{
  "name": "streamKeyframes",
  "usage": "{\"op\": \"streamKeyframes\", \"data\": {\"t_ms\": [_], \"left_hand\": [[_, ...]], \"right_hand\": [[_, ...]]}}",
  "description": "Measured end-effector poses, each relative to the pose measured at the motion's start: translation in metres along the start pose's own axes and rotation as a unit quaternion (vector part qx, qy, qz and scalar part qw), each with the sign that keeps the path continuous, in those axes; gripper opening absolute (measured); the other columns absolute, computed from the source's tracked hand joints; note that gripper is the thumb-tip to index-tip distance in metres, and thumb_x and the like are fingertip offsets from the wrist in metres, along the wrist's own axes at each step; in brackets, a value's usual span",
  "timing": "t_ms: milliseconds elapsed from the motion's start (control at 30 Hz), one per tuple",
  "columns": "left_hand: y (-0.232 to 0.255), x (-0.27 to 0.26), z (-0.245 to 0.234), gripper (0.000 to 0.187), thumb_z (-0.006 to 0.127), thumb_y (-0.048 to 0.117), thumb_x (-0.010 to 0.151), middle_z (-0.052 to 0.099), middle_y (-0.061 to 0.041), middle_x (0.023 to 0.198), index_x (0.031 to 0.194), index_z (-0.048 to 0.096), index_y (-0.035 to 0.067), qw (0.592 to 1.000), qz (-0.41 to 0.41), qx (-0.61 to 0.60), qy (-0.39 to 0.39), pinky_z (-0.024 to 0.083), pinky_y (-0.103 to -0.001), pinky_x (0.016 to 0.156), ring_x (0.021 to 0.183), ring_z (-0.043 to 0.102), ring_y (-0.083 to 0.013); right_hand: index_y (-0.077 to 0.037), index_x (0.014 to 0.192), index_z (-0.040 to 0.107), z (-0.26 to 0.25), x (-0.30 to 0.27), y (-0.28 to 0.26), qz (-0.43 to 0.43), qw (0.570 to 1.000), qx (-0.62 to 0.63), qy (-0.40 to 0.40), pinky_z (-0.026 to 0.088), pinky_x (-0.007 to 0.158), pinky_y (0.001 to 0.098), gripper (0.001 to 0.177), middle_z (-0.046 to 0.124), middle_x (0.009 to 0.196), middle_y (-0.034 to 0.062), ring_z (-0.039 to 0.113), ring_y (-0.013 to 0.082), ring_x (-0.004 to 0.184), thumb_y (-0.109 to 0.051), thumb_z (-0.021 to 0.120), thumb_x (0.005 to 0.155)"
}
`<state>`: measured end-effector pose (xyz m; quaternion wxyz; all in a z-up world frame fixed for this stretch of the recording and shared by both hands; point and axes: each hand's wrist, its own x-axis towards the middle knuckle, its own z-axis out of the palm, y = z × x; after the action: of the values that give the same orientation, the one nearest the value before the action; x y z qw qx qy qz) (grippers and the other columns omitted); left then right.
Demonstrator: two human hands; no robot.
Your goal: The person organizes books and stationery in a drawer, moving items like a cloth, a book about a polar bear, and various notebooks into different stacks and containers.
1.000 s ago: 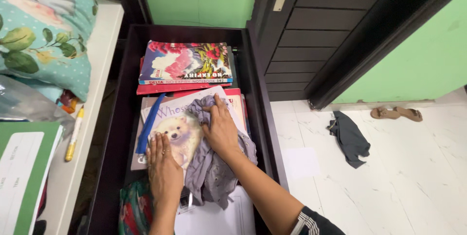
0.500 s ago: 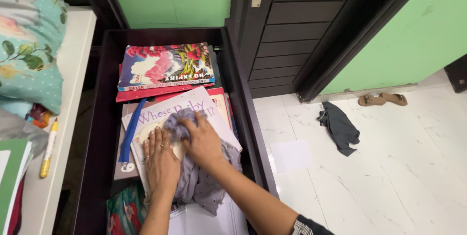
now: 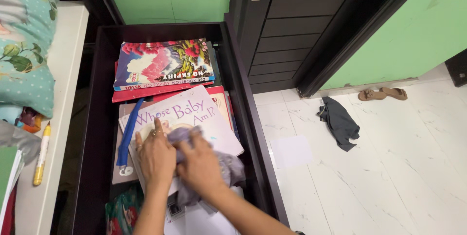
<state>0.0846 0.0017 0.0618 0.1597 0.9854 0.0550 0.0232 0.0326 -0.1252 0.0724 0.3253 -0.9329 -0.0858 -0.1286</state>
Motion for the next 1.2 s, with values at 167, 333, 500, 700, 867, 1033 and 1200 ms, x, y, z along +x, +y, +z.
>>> {"op": "streamKeyframes", "data": {"t_ms": [167, 333, 500, 700, 867, 1033, 1200], "left_hand": [[-0.032, 0.011, -0.008, 0.058, 0.056, 0.015, 0.097, 0.070, -0.022, 0.122, 0.154, 0.049, 0.008, 0.992, 0.000, -0.059, 0.108, 0.031, -0.048, 0.118, 0.123, 0.058, -0.0401], [-0.044, 0.016, -0.013, 0.058, 0.048, 0.015, 0.101, 0.068, -0.021, 0.126, 0.158, 0.043, 0.013, 0.977, -0.041, -0.169, 0.125, 0.051, -0.053, 0.093, 0.113, 0.063, -0.0442], [-0.029, 0.021, -0.031, 0.067, 0.050, 0.025, 0.105, 0.069, -0.029, 0.113, 0.166, 0.023, 0.024, 0.988, -0.109, -0.103, 0.037, 0.052, -0.056, 0.087, 0.100, 0.067, -0.0481], [-0.022, 0.023, -0.038, 0.081, 0.055, 0.021, 0.098, 0.066, -0.030, 0.120, 0.165, 0.009, 0.019, 0.986, -0.068, -0.133, 0.074, 0.052, -0.058, 0.082, 0.096, 0.067, -0.0498], [-0.018, 0.025, -0.027, 0.081, 0.057, 0.025, 0.099, 0.068, -0.028, 0.121, 0.166, 0.012, 0.014, 0.997, -0.044, -0.012, 0.062, 0.052, -0.051, 0.095, 0.101, 0.069, -0.0440], [-0.014, 0.031, -0.026, 0.084, 0.058, 0.020, 0.094, 0.065, -0.025, 0.129, 0.164, 0.012, 0.011, 0.998, -0.045, 0.035, 0.029, 0.050, -0.046, 0.099, 0.101, 0.070, -0.0396], [-0.022, 0.031, -0.017, 0.086, 0.059, 0.017, 0.093, 0.062, -0.026, 0.134, 0.165, 0.012, 0.012, 0.998, -0.035, 0.032, 0.041, 0.050, -0.044, 0.101, 0.108, 0.068, -0.0404]], "right_hand": [[-0.007, 0.132, 0.055, 0.020, 0.020, -0.016, -0.101, 0.990, 0.053, -0.078, 0.041, 0.115, 0.0486, 0.061, 0.052, 0.148, 0.0274, 0.051, 0.0450, 0.135, -0.023, 0.075, 0.077], [-0.012, 0.127, 0.061, 0.035, 0.040, -0.007, -0.149, 0.979, 0.059, -0.123, 0.041, 0.113, 0.0464, 0.055, 0.052, 0.150, 0.0233, 0.051, 0.0418, 0.136, -0.020, 0.076, 0.074], [-0.014, 0.127, 0.062, 0.054, 0.068, 0.001, -0.153, 0.982, 0.060, -0.094, 0.045, 0.112, 0.0447, 0.052, 0.053, 0.150, 0.0208, 0.052, 0.0402, 0.137, -0.017, 0.073, 0.077], [-0.026, 0.127, 0.065, 0.071, 0.109, 0.004, -0.115, 0.987, 0.075, -0.084, 0.048, 0.108, 0.0444, 0.049, 0.054, 0.148, 0.0210, 0.056, 0.0392, 0.131, -0.019, 0.072, 0.079], [-0.026, 0.126, 0.065, 0.078, 0.130, 0.008, -0.108, 0.992, 0.028, -0.059, 0.046, 0.108, 0.0458, 0.055, 0.053, 0.144, 0.0239, 0.053, 0.0425, 0.131, -0.020, 0.074, 0.073], [-0.025, 0.127, 0.064, 0.066, 0.131, 0.031, -0.049, 0.998, 0.039, -0.024, 0.047, 0.108, 0.0440, 0.052, 0.055, 0.143, 0.0232, 0.056, 0.0407, 0.131, -0.018, 0.071, 0.076], [-0.022, 0.126, 0.065, 0.039, 0.124, 0.056, -0.019, 0.999, 0.012, 0.028, 0.045, 0.108, 0.0453, 0.050, 0.052, 0.143, 0.0276, 0.054, 0.0435, 0.129, -0.015, 0.072, 0.077]]}}
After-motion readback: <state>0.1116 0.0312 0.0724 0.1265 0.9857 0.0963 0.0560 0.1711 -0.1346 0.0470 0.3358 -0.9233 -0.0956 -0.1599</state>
